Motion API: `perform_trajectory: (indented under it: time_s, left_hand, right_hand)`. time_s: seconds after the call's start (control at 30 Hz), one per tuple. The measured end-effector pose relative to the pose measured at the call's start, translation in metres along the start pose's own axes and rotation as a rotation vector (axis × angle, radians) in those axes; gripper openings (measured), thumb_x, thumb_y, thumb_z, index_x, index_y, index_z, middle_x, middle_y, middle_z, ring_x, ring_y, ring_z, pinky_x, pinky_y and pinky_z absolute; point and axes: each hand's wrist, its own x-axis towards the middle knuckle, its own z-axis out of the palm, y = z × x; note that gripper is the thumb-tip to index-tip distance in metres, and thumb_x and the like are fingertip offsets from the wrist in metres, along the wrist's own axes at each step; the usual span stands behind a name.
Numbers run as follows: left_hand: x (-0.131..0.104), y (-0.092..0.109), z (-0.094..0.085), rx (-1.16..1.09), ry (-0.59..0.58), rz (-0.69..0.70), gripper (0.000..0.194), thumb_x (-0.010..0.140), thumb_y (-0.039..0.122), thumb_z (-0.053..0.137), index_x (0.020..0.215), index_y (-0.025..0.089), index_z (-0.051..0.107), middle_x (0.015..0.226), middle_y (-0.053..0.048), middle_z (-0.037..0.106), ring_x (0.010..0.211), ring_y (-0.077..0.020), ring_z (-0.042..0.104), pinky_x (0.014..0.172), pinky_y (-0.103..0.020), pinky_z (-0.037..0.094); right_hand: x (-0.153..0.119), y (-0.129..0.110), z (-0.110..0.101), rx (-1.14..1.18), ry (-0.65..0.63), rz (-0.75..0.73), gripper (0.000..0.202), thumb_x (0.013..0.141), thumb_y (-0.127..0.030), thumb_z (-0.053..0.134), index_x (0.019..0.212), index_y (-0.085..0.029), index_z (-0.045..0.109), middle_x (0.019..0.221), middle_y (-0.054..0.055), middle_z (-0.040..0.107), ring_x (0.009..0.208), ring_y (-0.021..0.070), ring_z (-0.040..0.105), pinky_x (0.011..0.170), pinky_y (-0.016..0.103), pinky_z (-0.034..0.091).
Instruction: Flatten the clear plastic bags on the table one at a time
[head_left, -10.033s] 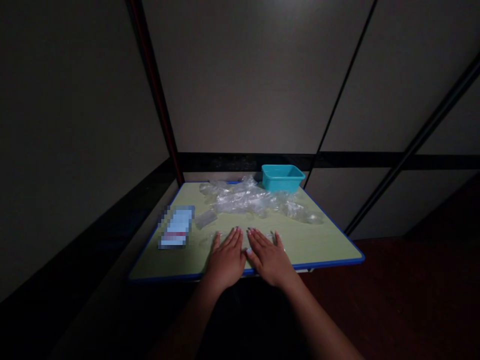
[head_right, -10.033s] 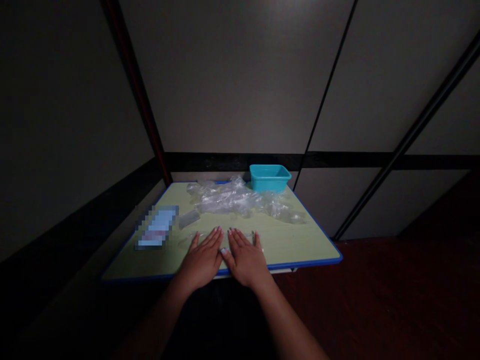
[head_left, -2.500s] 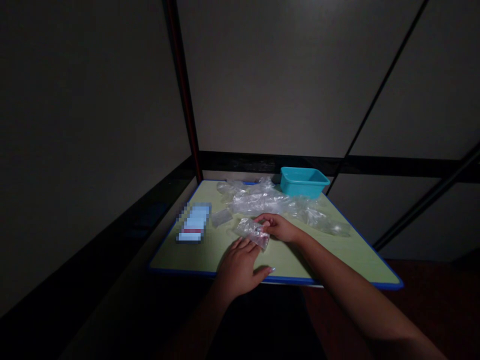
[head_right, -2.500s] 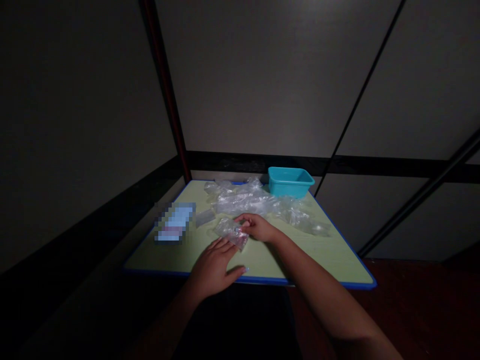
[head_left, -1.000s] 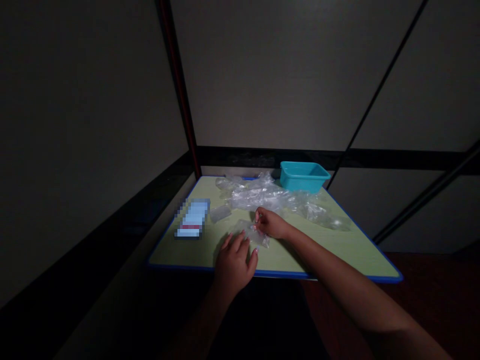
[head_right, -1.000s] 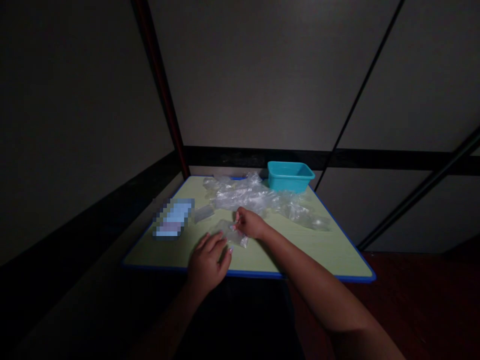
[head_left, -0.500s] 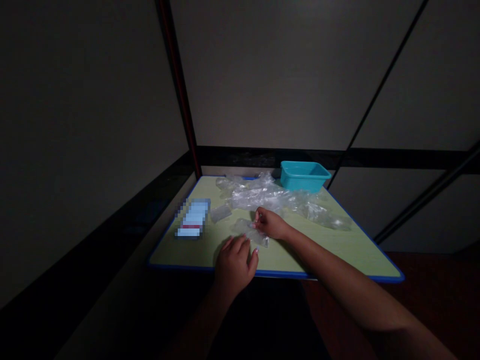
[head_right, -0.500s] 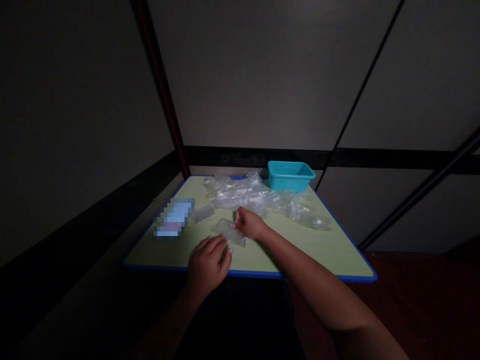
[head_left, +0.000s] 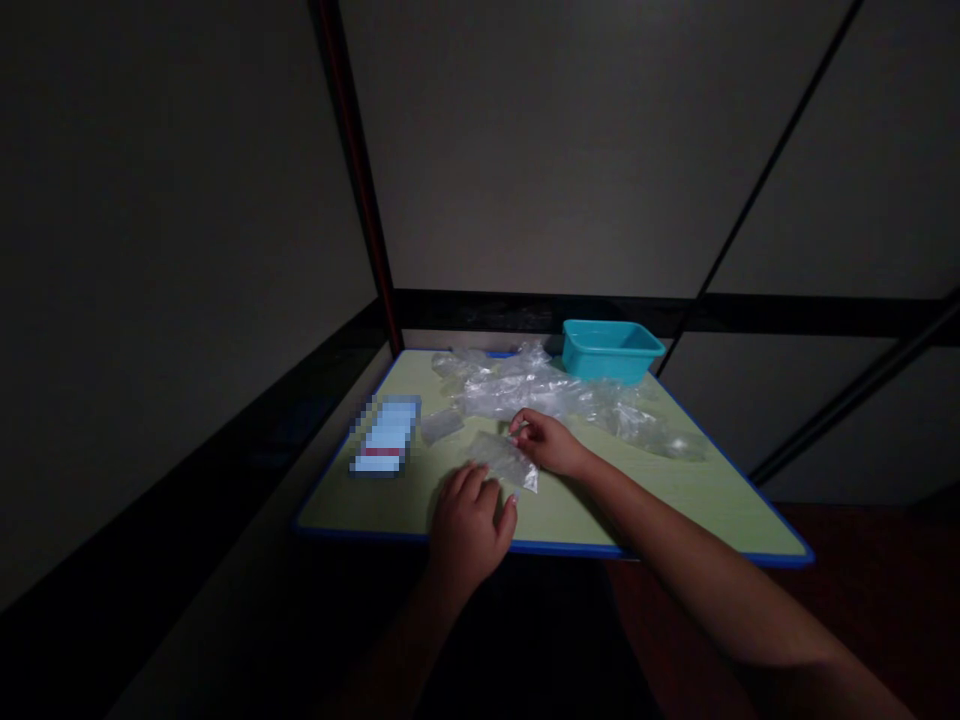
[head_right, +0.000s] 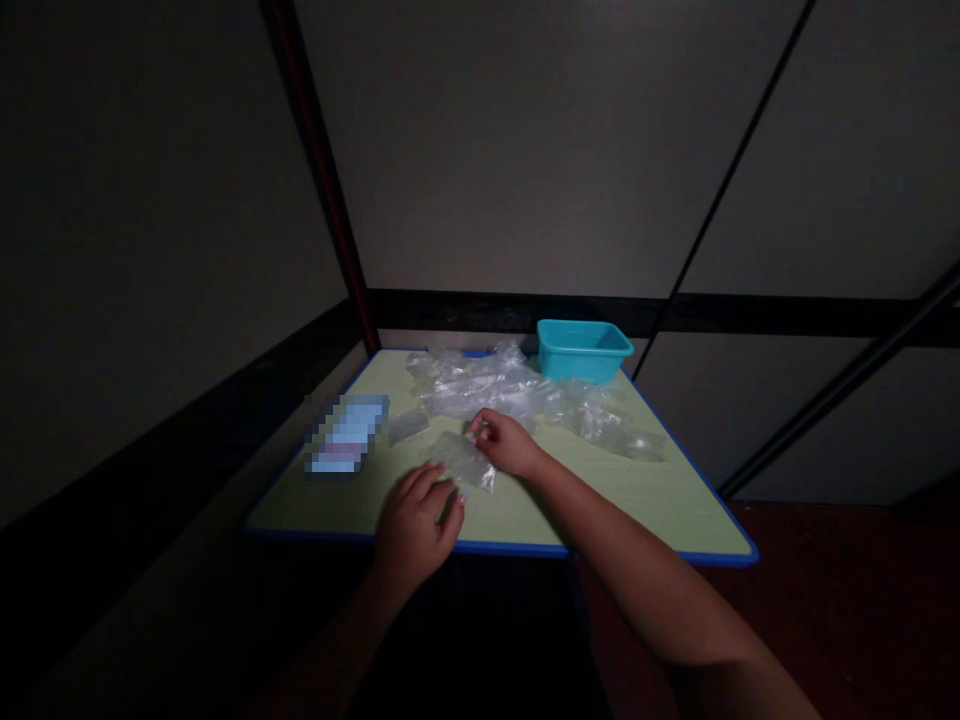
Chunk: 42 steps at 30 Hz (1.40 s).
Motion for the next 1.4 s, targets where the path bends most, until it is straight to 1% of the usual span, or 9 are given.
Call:
perform_trajectory:
  time_s: [0.13, 0.43, 0.57, 0.7, 0.8, 0.97, 1.2, 1.33, 1.4]
  left_hand:
    - [0.0, 0.001, 0.0, -0.002, -0.008, -0.005, 0.018, 0.084, 0.026, 0.053, 0.087, 0.016, 0.067, 0.104, -0.013, 0.066, 0.109, -0.0309, 0.054, 0.093, -0.048, 0.047]
    - [0.001, 0.001, 0.003, 0.025, -0.034, -0.049, 0.019, 0.083, 0.028, 0.055, 0.093, 0.017, 0.067, 0.107, -0.014, 0.064, 0.108, -0.0321, 0.055, 0.093, -0.05, 0.046]
    - [0.001, 0.001, 0.002, 0.066, -0.06, -0.089, 0.023, 0.083, 0.031, 0.056, 0.098, 0.016, 0.065, 0.111, -0.016, 0.062, 0.111, -0.0341, 0.053, 0.095, -0.053, 0.043]
    - [0.003, 0.001, 0.001, 0.096, -0.079, -0.108, 0.034, 0.082, 0.032, 0.057, 0.11, 0.014, 0.06, 0.122, -0.019, 0.055, 0.119, -0.0371, 0.047, 0.099, -0.058, 0.036]
    - [0.004, 0.0, 0.002, 0.092, -0.088, -0.114, 0.037, 0.082, 0.033, 0.057, 0.115, 0.015, 0.057, 0.126, -0.019, 0.053, 0.119, -0.0367, 0.048, 0.098, -0.057, 0.038]
    - [0.003, -0.001, 0.003, 0.056, -0.085, -0.104, 0.034, 0.084, 0.032, 0.055, 0.113, 0.016, 0.057, 0.122, -0.018, 0.055, 0.112, -0.0332, 0.053, 0.095, -0.051, 0.043]
    - [0.004, 0.001, 0.003, 0.105, -0.15, -0.109, 0.034, 0.084, 0.033, 0.053, 0.11, 0.011, 0.06, 0.12, -0.02, 0.058, 0.112, -0.0352, 0.054, 0.095, -0.052, 0.043]
    - [0.004, 0.002, 0.003, 0.107, -0.145, -0.108, 0.033, 0.084, 0.032, 0.054, 0.11, 0.013, 0.06, 0.116, -0.018, 0.061, 0.112, -0.0348, 0.054, 0.095, -0.051, 0.043]
    - [0.004, 0.002, 0.003, 0.106, -0.14, -0.108, 0.033, 0.083, 0.032, 0.055, 0.11, 0.014, 0.06, 0.118, -0.018, 0.061, 0.113, -0.0349, 0.054, 0.095, -0.052, 0.043]
  right_hand:
    - [0.0, 0.003, 0.003, -0.04, 0.013, -0.009, 0.013, 0.074, -0.026, 0.055, 0.084, -0.021, 0.048, 0.052, -0.009, 0.045, 0.047, 0.0097, 0.041, 0.048, 0.021, 0.031]
    - [0.0, 0.006, 0.007, -0.233, 0.064, -0.019, 0.01, 0.077, -0.02, 0.053, 0.087, -0.022, 0.05, 0.056, -0.007, 0.049, 0.051, 0.0113, 0.045, 0.049, 0.022, 0.029]
    - [-0.002, 0.001, 0.008, -0.327, 0.076, -0.033, 0.011, 0.08, -0.018, 0.049, 0.091, -0.022, 0.05, 0.058, -0.007, 0.049, 0.053, 0.0118, 0.045, 0.052, 0.022, 0.029]
    - [-0.005, -0.008, 0.007, -0.42, 0.067, -0.048, 0.017, 0.081, -0.015, 0.047, 0.095, -0.022, 0.05, 0.065, -0.005, 0.054, 0.059, 0.0128, 0.048, 0.056, 0.022, 0.031]
    - [-0.006, -0.011, 0.007, -0.493, 0.07, -0.047, 0.021, 0.08, -0.013, 0.046, 0.099, -0.021, 0.05, 0.07, -0.003, 0.057, 0.063, 0.0141, 0.052, 0.058, 0.022, 0.032]
    - [-0.006, -0.011, 0.012, -0.629, 0.096, -0.02, 0.029, 0.078, -0.011, 0.045, 0.106, -0.021, 0.048, 0.07, -0.002, 0.06, 0.063, 0.0162, 0.053, 0.058, 0.024, 0.03]
    - [-0.004, -0.013, 0.018, -0.785, 0.118, 0.006, 0.03, 0.079, -0.013, 0.044, 0.108, -0.021, 0.048, 0.071, 0.002, 0.065, 0.064, 0.0198, 0.058, 0.058, 0.027, 0.028]
    - [-0.004, -0.016, 0.02, -0.85, 0.117, 0.02, 0.03, 0.08, -0.015, 0.043, 0.11, -0.021, 0.047, 0.073, 0.003, 0.067, 0.066, 0.0207, 0.06, 0.058, 0.027, 0.029]
    - [-0.004, -0.018, 0.021, -0.878, 0.109, 0.029, 0.031, 0.081, -0.015, 0.043, 0.11, -0.021, 0.047, 0.072, 0.003, 0.067, 0.067, 0.0216, 0.061, 0.059, 0.028, 0.029]
